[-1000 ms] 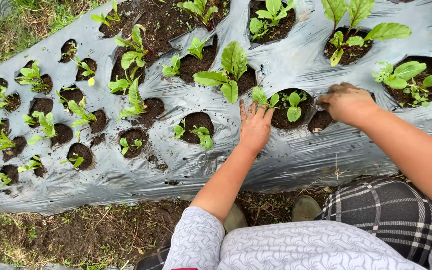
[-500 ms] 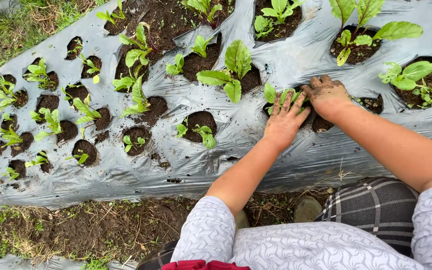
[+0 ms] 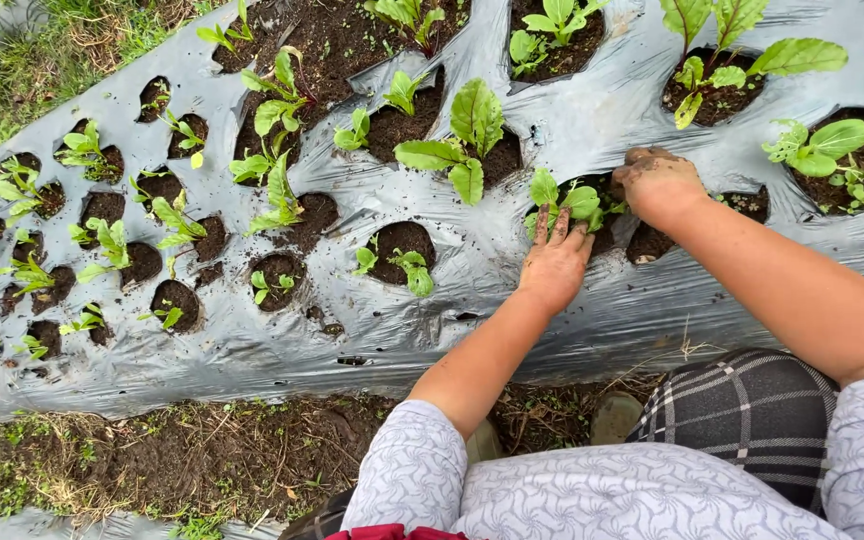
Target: The person kneels on a plastic-covered garden bed and removes small weeds from around young plants by hand. They pull the weeds from the soil and discard them, moving systematically along the row of plants.
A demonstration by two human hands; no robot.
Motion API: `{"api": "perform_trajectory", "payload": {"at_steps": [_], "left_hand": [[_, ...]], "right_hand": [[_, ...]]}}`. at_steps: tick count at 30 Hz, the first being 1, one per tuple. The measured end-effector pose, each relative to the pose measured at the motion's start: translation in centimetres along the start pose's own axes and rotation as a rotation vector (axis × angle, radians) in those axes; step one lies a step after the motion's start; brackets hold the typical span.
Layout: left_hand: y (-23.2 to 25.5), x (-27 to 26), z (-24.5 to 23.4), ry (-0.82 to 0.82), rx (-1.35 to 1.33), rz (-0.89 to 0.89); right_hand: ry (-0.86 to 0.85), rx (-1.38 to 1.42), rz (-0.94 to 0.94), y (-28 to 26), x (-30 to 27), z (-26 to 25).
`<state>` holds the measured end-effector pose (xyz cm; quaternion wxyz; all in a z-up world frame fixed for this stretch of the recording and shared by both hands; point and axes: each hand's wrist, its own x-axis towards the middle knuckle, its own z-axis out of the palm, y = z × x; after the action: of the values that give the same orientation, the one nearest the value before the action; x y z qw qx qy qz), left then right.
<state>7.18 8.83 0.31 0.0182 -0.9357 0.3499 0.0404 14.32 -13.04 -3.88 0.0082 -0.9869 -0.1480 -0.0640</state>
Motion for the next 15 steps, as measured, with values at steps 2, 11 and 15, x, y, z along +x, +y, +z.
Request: {"api": "perform_trajectory", "payload": {"at_steps": [2,11,15], "left_hand": [[0.3,0.1,-0.5,-0.022,-0.021,-0.001],[-1.3,1.3,-2.6,-0.093,-0.005,-0.112],[-2.8,0.7,-3.4,-0.194,-0.011,-0.202]], "right_hand": [[0.05,-0.046,-0.035,-0.3,-0.4,2.2],[-0.142,0.021,-0.1,-1.8,1.7,4.7],[-0.064,0.097,-0.024,-0.2,1.5,6.1]]}}
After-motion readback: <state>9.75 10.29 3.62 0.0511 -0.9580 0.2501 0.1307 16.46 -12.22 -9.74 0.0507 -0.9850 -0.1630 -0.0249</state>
